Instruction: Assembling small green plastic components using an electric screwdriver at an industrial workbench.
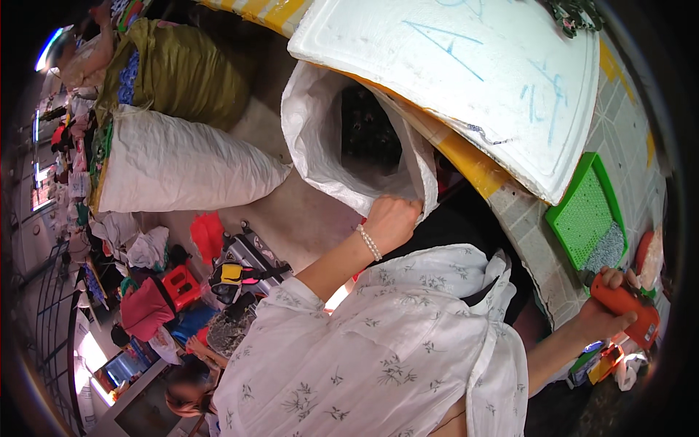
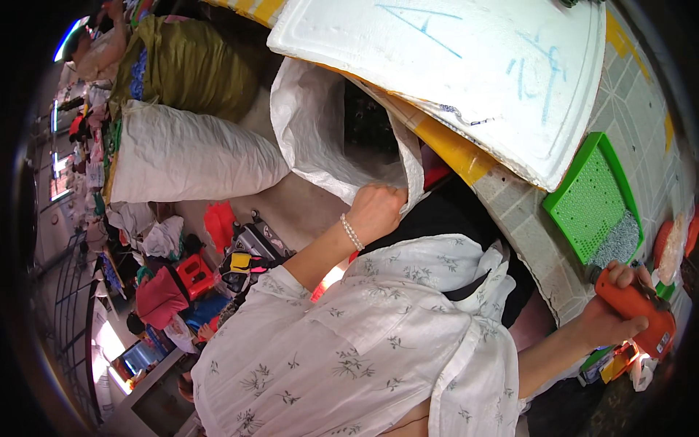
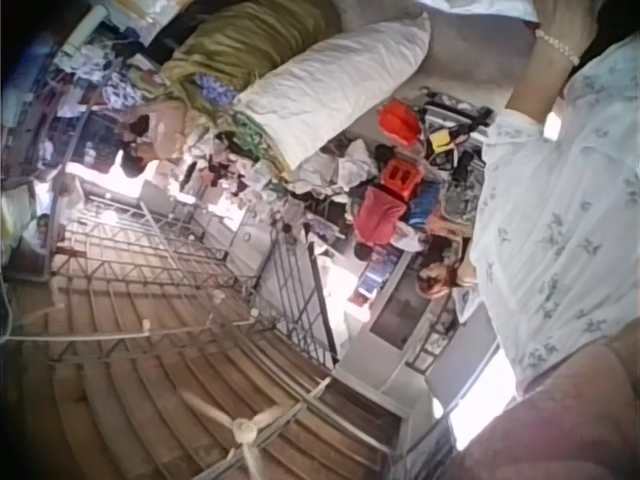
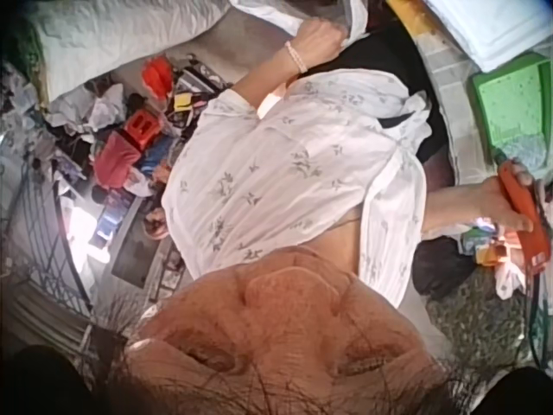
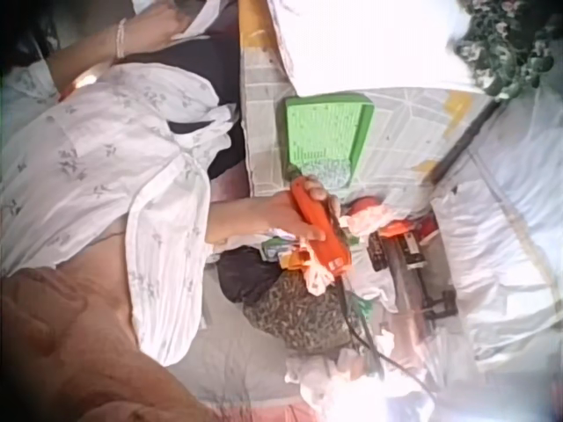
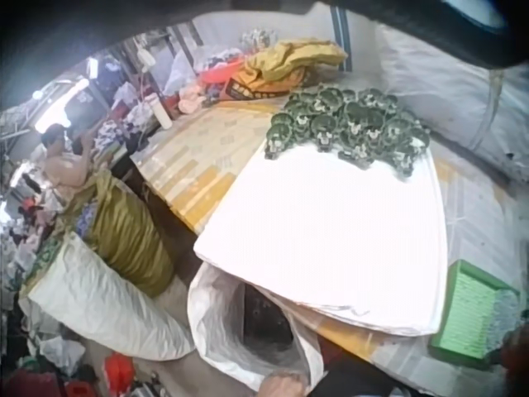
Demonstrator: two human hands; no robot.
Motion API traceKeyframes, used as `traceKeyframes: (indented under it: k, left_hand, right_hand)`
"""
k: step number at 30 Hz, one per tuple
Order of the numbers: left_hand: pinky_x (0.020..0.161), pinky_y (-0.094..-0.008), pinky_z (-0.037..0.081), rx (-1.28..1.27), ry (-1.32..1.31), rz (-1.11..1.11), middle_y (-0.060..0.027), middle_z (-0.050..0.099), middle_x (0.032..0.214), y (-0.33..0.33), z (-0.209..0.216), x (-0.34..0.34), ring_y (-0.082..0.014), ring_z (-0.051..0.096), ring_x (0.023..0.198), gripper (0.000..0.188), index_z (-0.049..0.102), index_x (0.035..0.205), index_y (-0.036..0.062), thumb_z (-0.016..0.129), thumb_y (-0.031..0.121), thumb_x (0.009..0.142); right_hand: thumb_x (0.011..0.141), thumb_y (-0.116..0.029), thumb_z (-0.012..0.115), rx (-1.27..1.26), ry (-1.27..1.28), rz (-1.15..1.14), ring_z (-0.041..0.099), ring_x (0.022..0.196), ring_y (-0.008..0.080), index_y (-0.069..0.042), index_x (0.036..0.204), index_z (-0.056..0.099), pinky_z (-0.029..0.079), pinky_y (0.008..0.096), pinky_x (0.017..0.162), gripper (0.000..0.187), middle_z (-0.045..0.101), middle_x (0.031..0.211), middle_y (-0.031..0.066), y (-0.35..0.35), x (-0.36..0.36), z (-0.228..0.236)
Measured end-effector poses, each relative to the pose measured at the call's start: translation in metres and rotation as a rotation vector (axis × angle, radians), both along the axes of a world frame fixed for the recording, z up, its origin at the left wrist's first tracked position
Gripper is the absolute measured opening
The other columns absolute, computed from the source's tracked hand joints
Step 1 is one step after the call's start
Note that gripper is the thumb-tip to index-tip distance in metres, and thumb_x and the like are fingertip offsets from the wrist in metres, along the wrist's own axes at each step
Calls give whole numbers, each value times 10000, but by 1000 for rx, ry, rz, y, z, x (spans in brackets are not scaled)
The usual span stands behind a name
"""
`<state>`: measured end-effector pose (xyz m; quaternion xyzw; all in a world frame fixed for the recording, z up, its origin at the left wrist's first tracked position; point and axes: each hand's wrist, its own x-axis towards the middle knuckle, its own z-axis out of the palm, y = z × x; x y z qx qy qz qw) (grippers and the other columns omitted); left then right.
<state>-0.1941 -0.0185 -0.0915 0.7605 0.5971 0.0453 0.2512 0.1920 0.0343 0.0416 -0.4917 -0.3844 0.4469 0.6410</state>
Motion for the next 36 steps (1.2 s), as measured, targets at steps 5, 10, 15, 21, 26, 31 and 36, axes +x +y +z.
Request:
traceKeyframes:
  k: [5, 10, 15, 21, 26, 31, 36]
  left_hand:
    - [627, -409, 469, 19, -68, 87, -151, 594, 701, 18, 9, 4, -328, 596, 681, 255, 523, 793, 15, 668, 178, 661]
    - [732, -424, 425, 102, -65, 162, -174, 574, 837, 27, 22, -5, -342, 550, 823, 502, 507, 1035, -10, 693, 293, 681]
    - [738, -411, 414, 170, -25, 152, -154, 562, 797, 26, 23, -6, -321, 548, 783, 465, 526, 928, 25, 725, 330, 639]
    - [817, -430, 401, 215, 37, 143, -156, 565, 908, 40, 48, -1, -330, 544, 893, 560, 534, 1001, 17, 727, 376, 618]
    - [717, -379, 484, 470, -264, 328, -159, 607, 924, 47, 70, -10, -298, 598, 813, 522, 591, 991, -19, 741, 288, 596]
    - [558, -294, 476, 730, -512, 461, -112, 612, 770, 92, 115, -9, -212, 594, 627, 243, 612, 886, 0, 696, 94, 678]
    - [543, -288, 473, 740, -523, 403, -100, 625, 758, 201, 138, 0, -200, 601, 599, 199, 620, 872, 5, 682, 123, 723]
  right_hand:
    - [713, -638, 600, 27, 10, 18, 456, 757, 199, 16, 1094, 493, 362, 365, 830, 764, 471, 793, 66, 7, 3, 7]
    - [725, -608, 618, 49, 17, 29, 494, 707, 188, -8, 1076, 481, 406, 355, 775, 709, 512, 757, 60, 13, -15, 14]
    - [784, -567, 579, 63, -8, 29, 486, 659, 164, -24, 1074, 468, 423, 321, 707, 625, 509, 746, 53, 9, -16, 10]
    - [800, -527, 593, 94, 39, 12, 488, 658, 177, -24, 1074, 471, 431, 314, 680, 586, 509, 742, 55, 8, -18, 13]
    - [794, -521, 606, 170, -13, 20, 518, 677, 190, -4, 1080, 470, 447, 327, 682, 606, 530, 736, 64, 8, -5, 7]
    - [785, -519, 620, 165, 15, 9, 519, 678, 176, -6, 1073, 471, 450, 314, 667, 607, 531, 739, 62, 7, 2, 4]
    - [765, -523, 645, 151, 19, 39, 526, 685, 157, -9, 1062, 470, 448, 281, 633, 620, 536, 744, 55, 6, 3, 4]
